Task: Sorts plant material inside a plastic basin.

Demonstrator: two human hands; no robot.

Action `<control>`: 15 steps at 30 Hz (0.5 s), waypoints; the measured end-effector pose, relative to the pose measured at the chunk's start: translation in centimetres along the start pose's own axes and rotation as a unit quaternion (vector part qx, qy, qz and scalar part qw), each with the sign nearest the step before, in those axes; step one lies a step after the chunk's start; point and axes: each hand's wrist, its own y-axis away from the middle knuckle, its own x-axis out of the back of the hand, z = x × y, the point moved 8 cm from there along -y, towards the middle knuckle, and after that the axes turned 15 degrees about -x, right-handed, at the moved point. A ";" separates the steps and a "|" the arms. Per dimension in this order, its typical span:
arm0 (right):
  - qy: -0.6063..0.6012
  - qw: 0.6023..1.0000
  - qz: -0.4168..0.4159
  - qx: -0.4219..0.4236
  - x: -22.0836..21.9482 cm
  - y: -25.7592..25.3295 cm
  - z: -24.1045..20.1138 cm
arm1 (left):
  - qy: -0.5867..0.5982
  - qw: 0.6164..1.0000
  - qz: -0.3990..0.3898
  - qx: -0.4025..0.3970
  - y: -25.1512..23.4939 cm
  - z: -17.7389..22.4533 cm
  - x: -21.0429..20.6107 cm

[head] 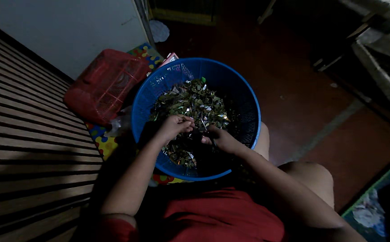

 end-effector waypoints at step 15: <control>0.093 0.996 -0.001 -0.005 -0.9 0.5 -0.9 | -0.147 0.987 -0.071 -0.001 -0.3 -0.7 -0.6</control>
